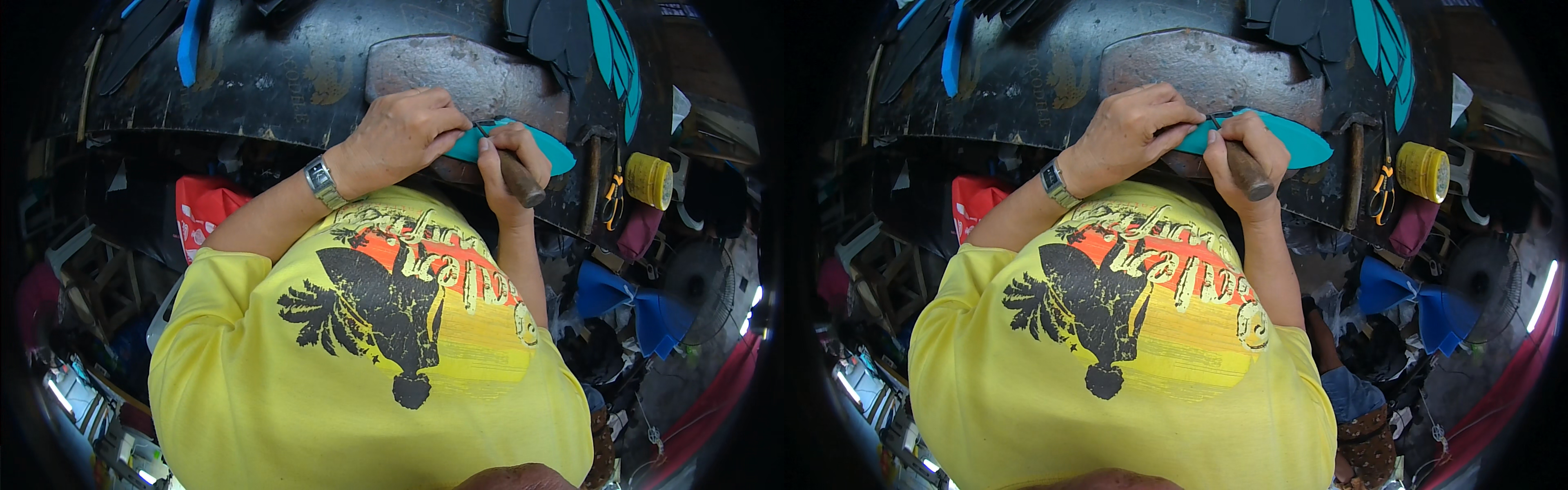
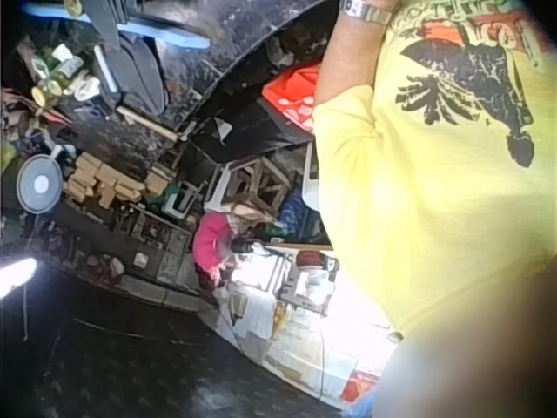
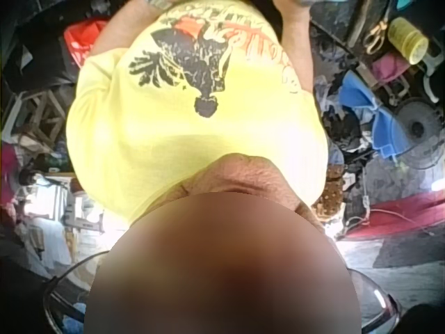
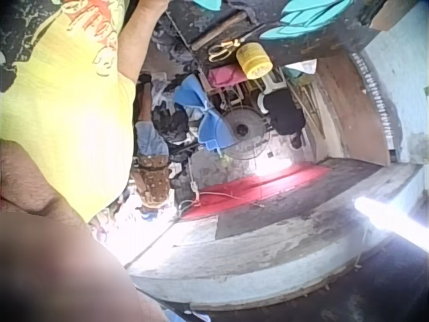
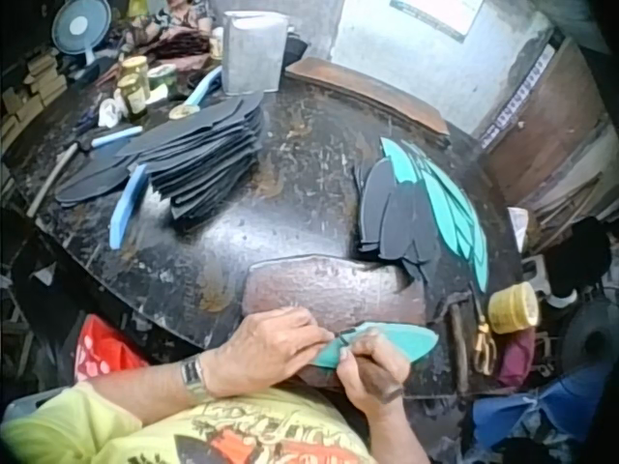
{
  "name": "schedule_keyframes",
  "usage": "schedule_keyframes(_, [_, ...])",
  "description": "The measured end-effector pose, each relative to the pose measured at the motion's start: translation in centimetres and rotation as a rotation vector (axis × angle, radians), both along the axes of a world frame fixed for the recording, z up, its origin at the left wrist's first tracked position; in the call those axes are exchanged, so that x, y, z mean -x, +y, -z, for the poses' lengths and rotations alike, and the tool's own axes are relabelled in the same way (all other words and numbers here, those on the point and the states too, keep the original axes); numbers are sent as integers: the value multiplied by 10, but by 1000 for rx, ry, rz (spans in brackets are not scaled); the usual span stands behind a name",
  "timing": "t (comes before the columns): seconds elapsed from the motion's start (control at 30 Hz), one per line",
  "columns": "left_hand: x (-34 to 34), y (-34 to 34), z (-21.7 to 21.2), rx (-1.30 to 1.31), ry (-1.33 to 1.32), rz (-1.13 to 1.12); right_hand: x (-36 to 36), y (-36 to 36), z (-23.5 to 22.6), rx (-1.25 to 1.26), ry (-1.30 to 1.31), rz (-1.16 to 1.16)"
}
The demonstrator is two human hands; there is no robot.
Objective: The person uses a knife to cut a teal-colored material into leaf-like shapes on a workbench. They then use scissors to trim black material pieces. The finished teal pieces are stacked on the table.
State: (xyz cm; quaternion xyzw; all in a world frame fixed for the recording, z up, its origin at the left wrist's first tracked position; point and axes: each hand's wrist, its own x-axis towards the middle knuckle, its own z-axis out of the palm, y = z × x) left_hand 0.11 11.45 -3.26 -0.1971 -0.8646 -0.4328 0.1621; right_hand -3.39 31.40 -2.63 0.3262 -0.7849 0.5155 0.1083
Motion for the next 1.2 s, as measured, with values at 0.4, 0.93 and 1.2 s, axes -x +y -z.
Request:
schedule_keyframes(0.4, [-2,1,-1,2,0,-9,0,-2,-2,-26,46,-12])
schedule_keyframes(0.93, [0,-2,-2,2,-13,2,0,0,-1,93,-53,-26])
schedule_keyframes(1.2, [0,-2,0,-7,5,-3,1,-2,-3,-4,-5,-40])
